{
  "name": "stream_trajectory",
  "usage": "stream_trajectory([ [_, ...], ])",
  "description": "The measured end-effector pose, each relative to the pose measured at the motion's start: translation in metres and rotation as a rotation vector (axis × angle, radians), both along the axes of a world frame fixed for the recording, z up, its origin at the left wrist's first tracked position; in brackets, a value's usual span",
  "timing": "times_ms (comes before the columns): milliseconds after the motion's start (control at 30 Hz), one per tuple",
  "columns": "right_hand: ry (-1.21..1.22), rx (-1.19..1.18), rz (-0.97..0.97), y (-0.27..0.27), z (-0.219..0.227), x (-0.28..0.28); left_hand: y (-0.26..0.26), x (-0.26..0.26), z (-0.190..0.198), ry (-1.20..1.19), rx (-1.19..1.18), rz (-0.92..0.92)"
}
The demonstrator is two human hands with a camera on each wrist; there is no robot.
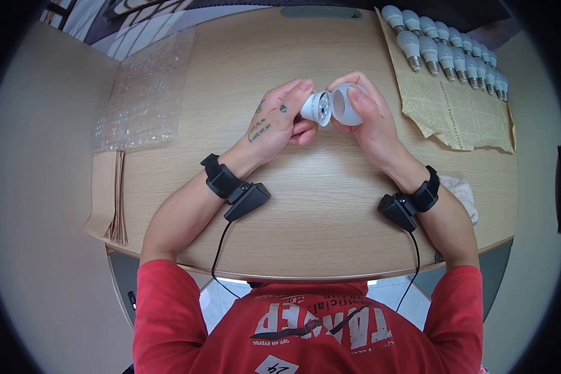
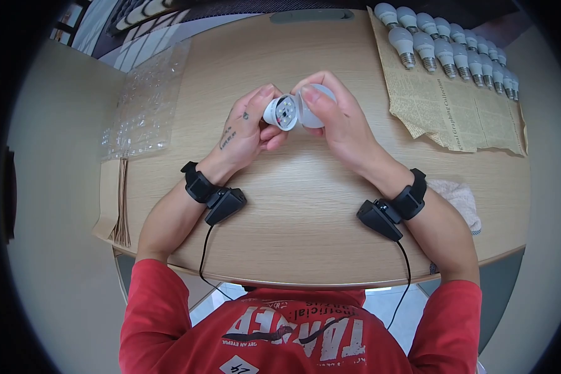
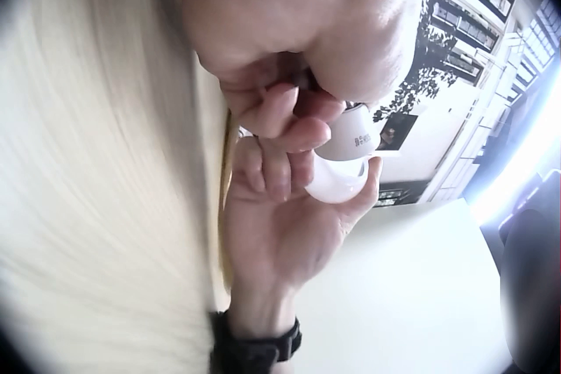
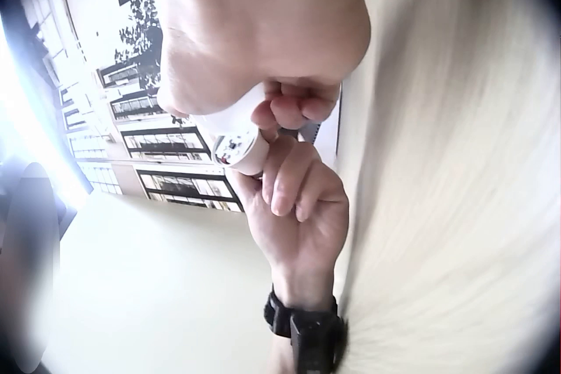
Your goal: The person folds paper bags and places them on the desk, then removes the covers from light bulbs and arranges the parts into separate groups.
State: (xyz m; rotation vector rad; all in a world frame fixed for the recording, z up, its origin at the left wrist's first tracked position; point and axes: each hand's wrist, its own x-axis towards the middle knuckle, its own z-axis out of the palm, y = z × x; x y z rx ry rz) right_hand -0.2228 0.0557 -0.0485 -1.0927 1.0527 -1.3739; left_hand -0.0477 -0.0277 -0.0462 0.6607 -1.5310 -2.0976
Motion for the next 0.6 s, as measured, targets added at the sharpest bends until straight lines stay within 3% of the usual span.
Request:
stream_trajectory([
  [400, -0.051, 0.006, -0.006, -0.003, -0.010, -0.001, -0.004, -0.002, -0.012, 0.115, 0.119, 0.040],
  [600, 0.104, 0.051, -0.163, -0.001, -0.003, 0.001, -0.008, 0.000, -0.016, 0.108, 0.068, 0.080],
])
